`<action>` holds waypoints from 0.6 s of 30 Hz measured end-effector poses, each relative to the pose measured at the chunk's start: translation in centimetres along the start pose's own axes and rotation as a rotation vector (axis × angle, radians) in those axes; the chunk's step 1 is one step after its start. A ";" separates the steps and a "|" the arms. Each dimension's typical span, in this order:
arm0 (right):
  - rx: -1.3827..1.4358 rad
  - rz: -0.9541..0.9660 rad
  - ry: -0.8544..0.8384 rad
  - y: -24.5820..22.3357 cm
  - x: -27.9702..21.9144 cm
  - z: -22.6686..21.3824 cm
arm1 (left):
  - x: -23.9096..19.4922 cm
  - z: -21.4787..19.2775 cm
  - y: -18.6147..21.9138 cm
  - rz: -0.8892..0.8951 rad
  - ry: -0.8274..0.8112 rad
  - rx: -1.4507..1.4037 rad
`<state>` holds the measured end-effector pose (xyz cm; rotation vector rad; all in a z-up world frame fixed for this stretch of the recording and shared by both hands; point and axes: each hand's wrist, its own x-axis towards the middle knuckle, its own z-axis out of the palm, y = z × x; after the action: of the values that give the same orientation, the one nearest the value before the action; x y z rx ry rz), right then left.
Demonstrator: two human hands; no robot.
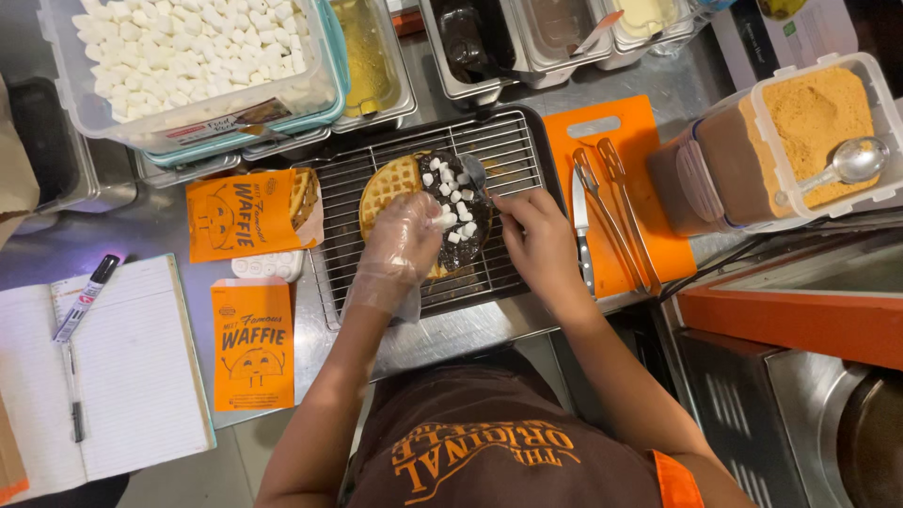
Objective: The person removes a cooked waffle from a waffle iron, places it on a wire rack, spreads a dark topping over half of it, adds marshmallows, folds the waffle, and wraps it in branded paper. The person then hands the wrapped waffle to a customer and begins pouring batter into the waffle iron to start a new waffle.
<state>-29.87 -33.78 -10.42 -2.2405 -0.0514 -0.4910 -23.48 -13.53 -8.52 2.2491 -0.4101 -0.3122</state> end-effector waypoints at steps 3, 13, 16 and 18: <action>0.011 0.005 -0.033 -0.7 -1.1 -0.7 | -1.2 0.6 0.6 -0.082 -0.035 -0.020; 0.102 0.094 -0.075 -0.4 -3.4 -1.2 | -3.2 3.6 -1.3 0.332 0.108 0.169; 0.091 0.046 -0.027 0.2 -3.7 -1.5 | -2.7 3.7 -2.4 0.260 0.130 0.150; 0.083 0.065 -0.003 0.2 -4.0 -1.7 | -2.4 3.2 -3.2 0.321 0.202 0.325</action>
<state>-34.04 -34.69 -11.06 -2.1544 -0.0007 -0.4423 -26.21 -12.80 -12.81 2.4479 -0.7450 0.1597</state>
